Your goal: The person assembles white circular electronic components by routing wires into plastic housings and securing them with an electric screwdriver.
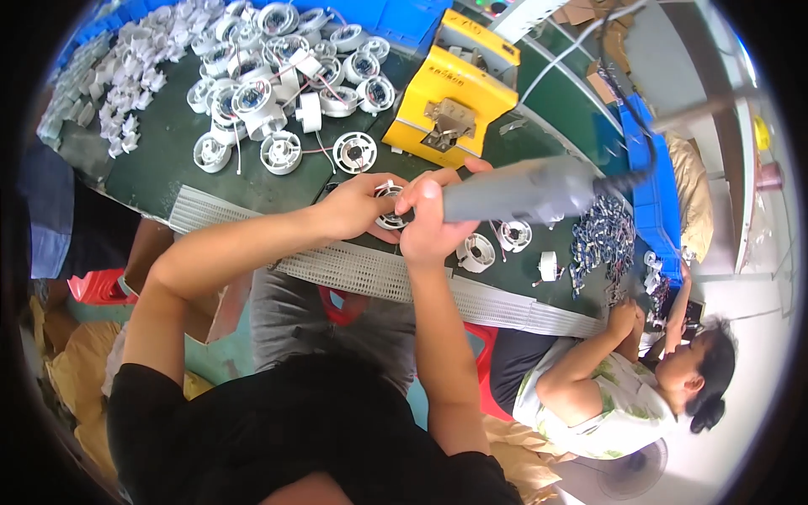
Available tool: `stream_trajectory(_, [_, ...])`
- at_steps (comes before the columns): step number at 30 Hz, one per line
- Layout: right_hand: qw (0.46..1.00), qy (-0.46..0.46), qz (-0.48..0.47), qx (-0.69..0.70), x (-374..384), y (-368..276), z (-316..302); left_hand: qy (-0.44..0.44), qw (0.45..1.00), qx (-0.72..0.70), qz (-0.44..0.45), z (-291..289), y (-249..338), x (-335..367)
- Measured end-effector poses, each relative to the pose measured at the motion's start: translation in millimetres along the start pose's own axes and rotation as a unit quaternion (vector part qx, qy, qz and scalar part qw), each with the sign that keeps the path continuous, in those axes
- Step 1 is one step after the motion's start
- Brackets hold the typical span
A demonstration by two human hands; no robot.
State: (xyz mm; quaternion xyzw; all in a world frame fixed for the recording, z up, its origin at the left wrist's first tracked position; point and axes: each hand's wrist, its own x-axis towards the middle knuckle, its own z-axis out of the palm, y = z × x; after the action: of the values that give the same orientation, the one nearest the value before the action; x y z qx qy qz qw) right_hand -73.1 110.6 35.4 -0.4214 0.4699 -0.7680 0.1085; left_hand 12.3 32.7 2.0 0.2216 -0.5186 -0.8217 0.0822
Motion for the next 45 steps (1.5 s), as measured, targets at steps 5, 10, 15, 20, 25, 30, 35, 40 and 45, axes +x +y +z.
stream_trajectory(5, [0.999, -0.010, -0.039, 0.024, 22.3, -22.6, -13.8, -0.027, 0.982, 0.188, 0.013, -5.9, 53.3, -34.6])
stream_trajectory(10, [0.986, 0.058, 0.032, -0.153, 27.7, -47.4, -13.6, 0.477, 0.546, 0.607, 0.326, -74.9, 112.3, -71.5])
stream_trajectory(15, [0.914, 0.097, -0.081, -0.386, -35.5, -11.2, -15.2, 0.208, 0.705, 0.588, 0.338, -46.4, 78.0, -44.5])
stream_trajectory(20, [0.821, -0.148, 0.147, -0.531, -52.7, -15.4, -3.3, 0.108, 0.723, 0.657, 0.183, -46.1, 68.0, -11.1])
stream_trajectory(25, [0.933, -0.019, 0.249, -0.258, -47.1, -14.9, -3.4, 0.065, 0.877, 0.382, 0.284, -23.4, 69.9, -34.2])
stream_trajectory(30, [0.988, 0.105, -0.032, -0.112, -56.1, -7.2, -5.4, 0.032, 0.959, 0.169, 0.223, -12.5, 50.9, -16.7])
stream_trajectory(35, [0.990, 0.129, 0.025, -0.043, -45.7, -1.1, -19.9, -0.030, 0.975, 0.060, 0.213, 0.2, 49.2, -10.2])
stream_trajectory(40, [0.991, 0.086, 0.087, -0.054, -34.9, -3.7, -38.8, -0.057, 0.955, 0.201, 0.211, -2.3, 45.5, -4.2])
stream_trajectory(45, [0.974, -0.016, 0.040, -0.220, -38.1, 0.0, -43.7, -0.048, 0.984, 0.114, 0.128, -2.8, 35.5, 0.1])
